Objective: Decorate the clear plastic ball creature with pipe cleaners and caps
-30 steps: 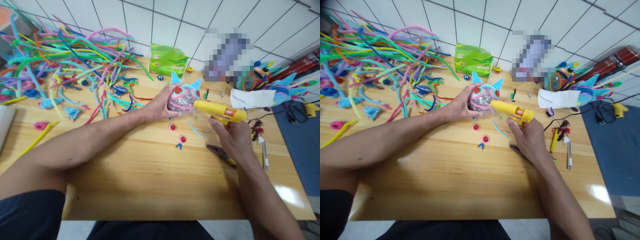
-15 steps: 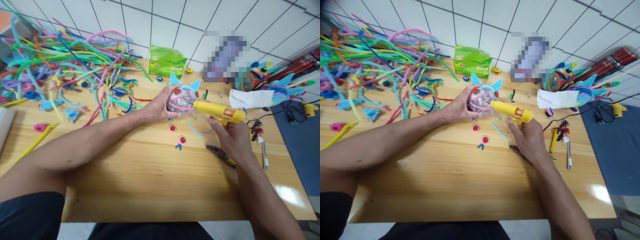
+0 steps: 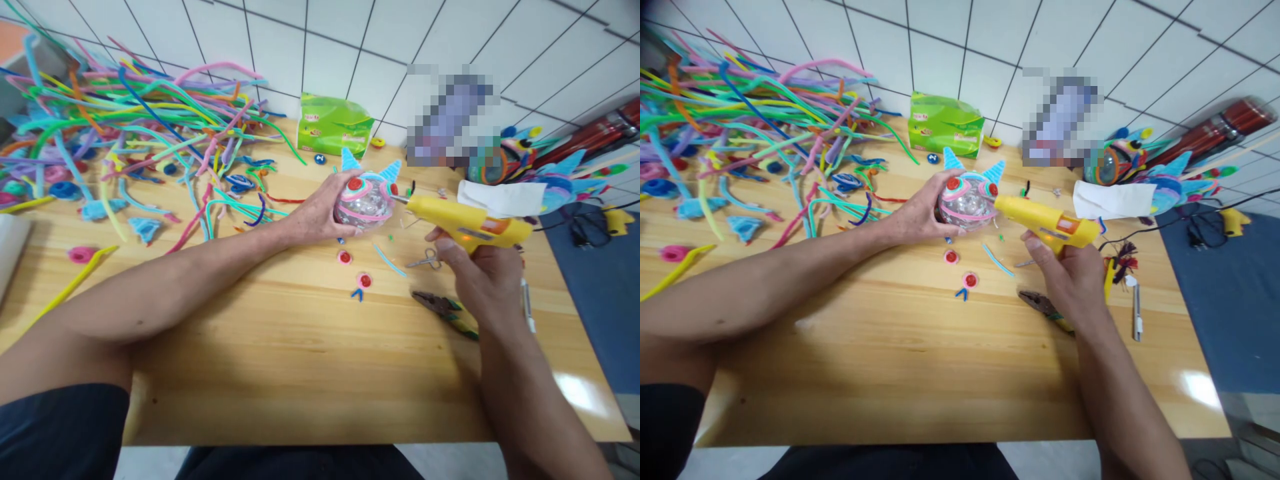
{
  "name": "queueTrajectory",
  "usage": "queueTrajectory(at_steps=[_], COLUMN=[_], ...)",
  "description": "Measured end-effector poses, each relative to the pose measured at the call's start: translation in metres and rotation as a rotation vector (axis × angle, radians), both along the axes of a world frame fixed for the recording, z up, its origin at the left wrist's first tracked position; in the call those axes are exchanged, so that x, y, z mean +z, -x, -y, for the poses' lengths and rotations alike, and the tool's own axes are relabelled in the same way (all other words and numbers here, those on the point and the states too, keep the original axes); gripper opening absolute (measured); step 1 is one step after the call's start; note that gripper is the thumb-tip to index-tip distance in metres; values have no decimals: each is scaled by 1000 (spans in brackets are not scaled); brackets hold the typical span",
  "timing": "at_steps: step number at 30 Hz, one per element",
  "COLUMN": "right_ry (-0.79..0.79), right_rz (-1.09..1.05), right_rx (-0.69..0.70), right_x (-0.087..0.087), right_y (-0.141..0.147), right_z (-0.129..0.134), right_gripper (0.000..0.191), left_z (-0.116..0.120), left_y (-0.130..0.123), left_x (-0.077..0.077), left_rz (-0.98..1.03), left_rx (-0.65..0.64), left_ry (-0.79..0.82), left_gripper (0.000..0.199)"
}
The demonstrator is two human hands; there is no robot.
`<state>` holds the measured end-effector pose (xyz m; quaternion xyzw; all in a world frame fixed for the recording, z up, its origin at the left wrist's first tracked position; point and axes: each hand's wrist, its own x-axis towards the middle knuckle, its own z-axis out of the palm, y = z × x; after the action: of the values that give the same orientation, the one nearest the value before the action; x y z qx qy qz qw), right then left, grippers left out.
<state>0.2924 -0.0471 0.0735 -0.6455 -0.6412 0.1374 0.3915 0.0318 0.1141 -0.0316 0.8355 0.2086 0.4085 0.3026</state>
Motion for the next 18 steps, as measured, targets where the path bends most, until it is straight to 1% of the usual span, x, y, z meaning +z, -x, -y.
queueTrajectory(at_steps=[4, 7, 9, 11, 15, 16, 18], right_ry=[-85, -132, -157, -161, -124, -118, -65], right_rz=[-234, -363, -423, -471, -555, -552, -474], right_rx=[35, 15, -3, -28, -122, -157, -242], right_x=[11, 16, 16, 13, 0, -5, -19], right_y=[-13, -26, -34, -42, -61, -67, -80], right_z=[-2, -6, -9, -11, -13, -14, -16], right_gripper=[9, 13, 13, 14, 29, 31, 34], left_z=[1, 2, 4, 4, 4, 4, 3], left_y=[1, 1, 0, 0, 1, 1, 2], left_x=[2, 3, 3, 4, 4, 3, 2], left_rz=[-19, -16, -13, -9, 2, 8, 25], left_rx=[8, 27, 31, 30, 72, 96, 147], left_ry=[3, 0, -9, -22, -41, -42, -41], left_gripper=[110, 109, 109, 108, 108, 108, 108])
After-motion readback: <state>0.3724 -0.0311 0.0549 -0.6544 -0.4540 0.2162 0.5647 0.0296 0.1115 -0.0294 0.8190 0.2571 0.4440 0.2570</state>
